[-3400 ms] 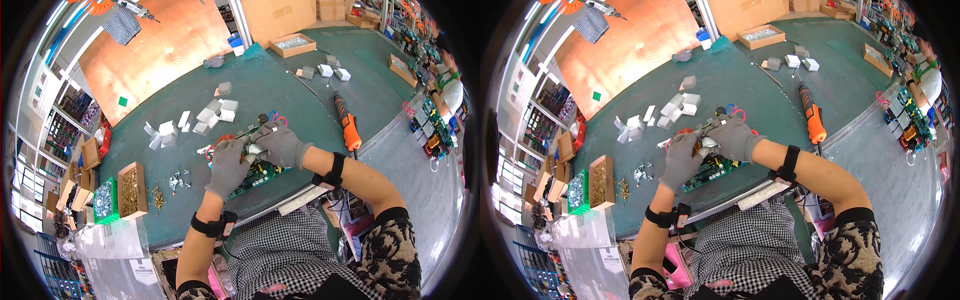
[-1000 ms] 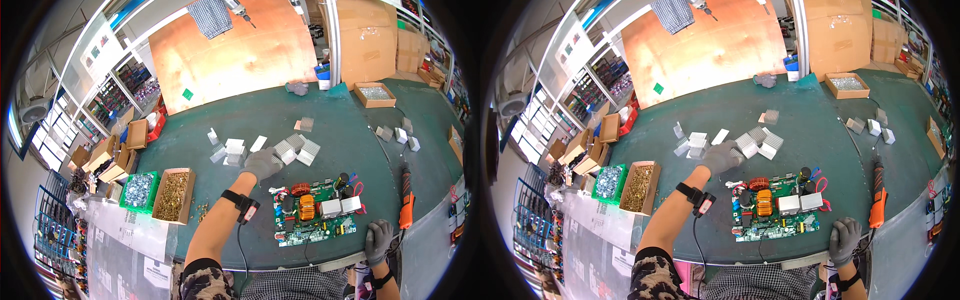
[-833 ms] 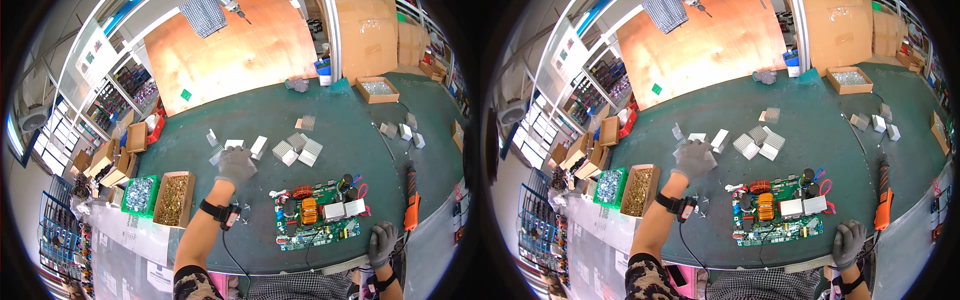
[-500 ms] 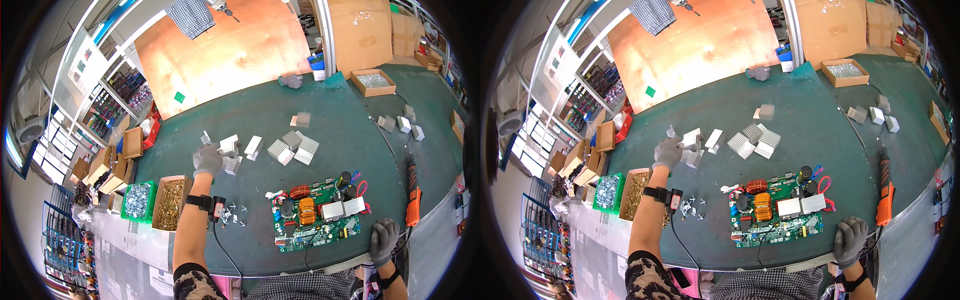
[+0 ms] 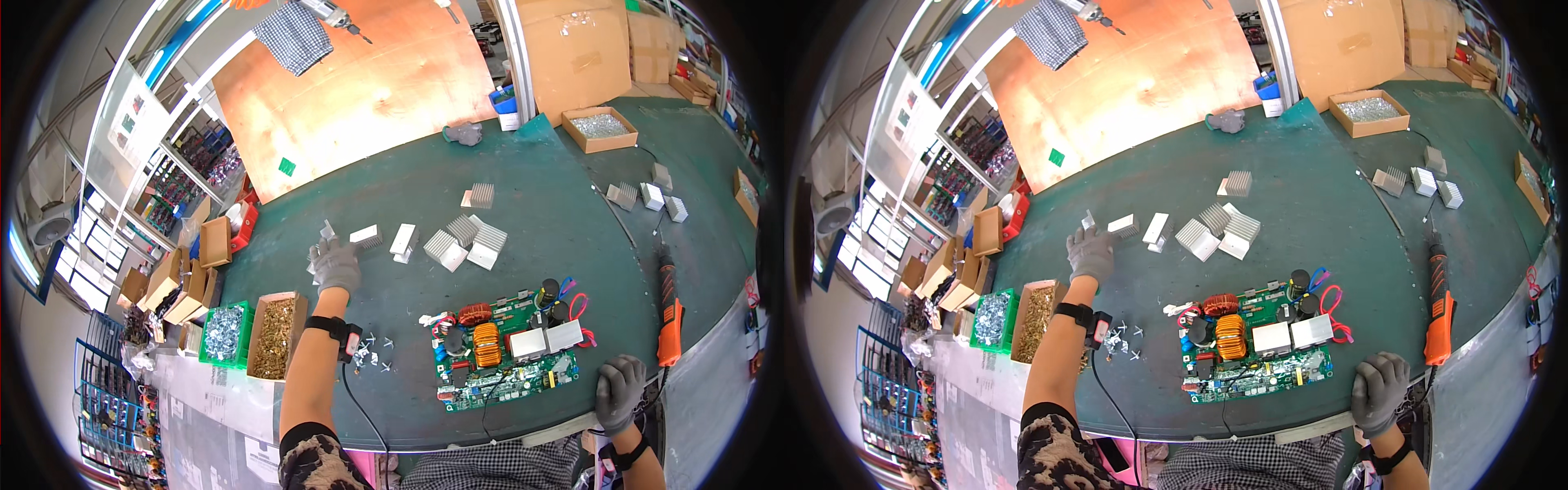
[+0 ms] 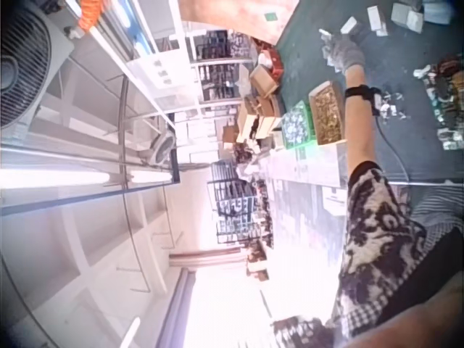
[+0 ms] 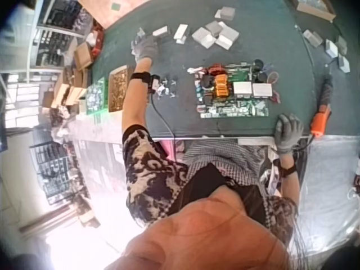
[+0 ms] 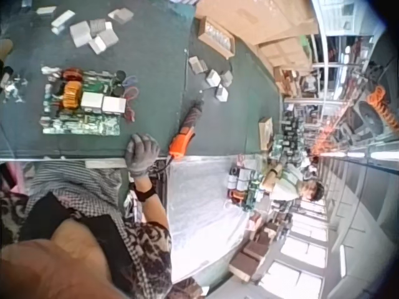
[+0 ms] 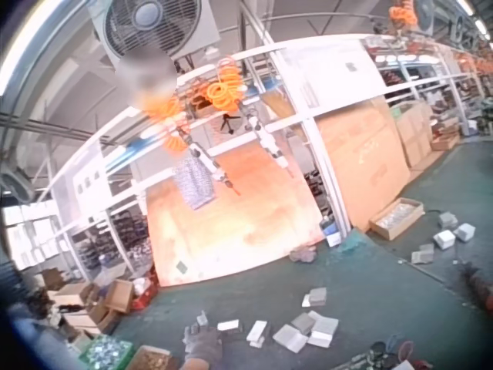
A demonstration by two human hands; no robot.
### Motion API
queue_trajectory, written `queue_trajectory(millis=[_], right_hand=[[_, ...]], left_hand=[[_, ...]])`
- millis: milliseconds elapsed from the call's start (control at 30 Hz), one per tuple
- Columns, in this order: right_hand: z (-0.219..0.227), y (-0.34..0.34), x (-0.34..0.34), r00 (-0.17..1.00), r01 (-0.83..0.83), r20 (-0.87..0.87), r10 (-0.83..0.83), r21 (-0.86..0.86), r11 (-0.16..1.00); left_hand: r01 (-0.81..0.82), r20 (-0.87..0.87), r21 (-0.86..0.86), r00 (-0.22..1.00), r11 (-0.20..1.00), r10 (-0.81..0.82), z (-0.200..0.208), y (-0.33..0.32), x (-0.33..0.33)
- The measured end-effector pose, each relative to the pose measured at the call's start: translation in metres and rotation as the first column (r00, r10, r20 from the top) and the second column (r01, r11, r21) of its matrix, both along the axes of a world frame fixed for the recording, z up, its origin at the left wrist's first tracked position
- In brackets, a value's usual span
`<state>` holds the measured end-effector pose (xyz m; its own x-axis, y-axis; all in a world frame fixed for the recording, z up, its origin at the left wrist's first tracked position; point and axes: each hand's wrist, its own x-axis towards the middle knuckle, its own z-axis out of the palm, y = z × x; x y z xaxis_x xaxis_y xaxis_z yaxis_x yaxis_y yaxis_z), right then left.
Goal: Assembling electronic components onto a circuit board and securing them with an electric screwdriver.
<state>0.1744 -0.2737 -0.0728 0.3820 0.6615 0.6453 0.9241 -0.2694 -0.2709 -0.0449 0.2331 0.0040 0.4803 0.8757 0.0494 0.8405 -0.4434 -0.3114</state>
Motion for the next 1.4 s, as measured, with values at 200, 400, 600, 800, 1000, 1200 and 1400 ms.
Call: queue_trajectory(millis=[200, 400, 600, 800, 1000, 1200, 1400], right_hand=[[0.000, 0.000, 0.002, 1.000, -0.006, 0.013, 0.006, 0.002, 1.000], [-0.001, 0.000, 0.004, 0.999, -0.015, 0.045, 0.014, 0.009, 1.000], [-0.003, -0.001, 0.005, 0.999, -0.015, 0.044, 0.013, 0.036, 0.999], [-0.003, -0.001, 0.006, 0.999, -0.011, 0.053, 0.009, 0.038, 0.999], [-0.006, 0.000, 0.006, 0.999, 0.011, 0.042, -0.015, 0.086, 0.996], [-0.008, -0.002, 0.007, 0.999, 0.007, 0.039, -0.011, 0.107, 0.994], [-0.010, -0.004, 0.008, 1.000, -0.002, 0.017, 0.000, 0.110, 0.994]], left_hand=[[0.448, 0.330, 0.006, 0.843, 0.894, -0.425, -0.015, -0.022, 0.052], [0.139, -0.201, 0.134, 0.973, 0.981, -0.111, 0.001, -0.021, 0.068], [0.195, 0.005, 0.052, 0.981, 0.979, -0.196, 0.010, -0.025, 0.085], [0.392, 0.337, -0.382, 0.902, 0.837, -0.269, 0.007, -0.078, 0.150], [0.498, 0.280, -0.467, 0.867, 0.730, -0.413, 0.007, -0.095, 0.191], [0.495, 0.397, -0.593, 0.866, 0.636, -0.303, 0.014, -0.080, 0.193], [0.327, -0.053, -0.568, 0.901, 0.755, -0.430, 0.022, -0.082, 0.185]])
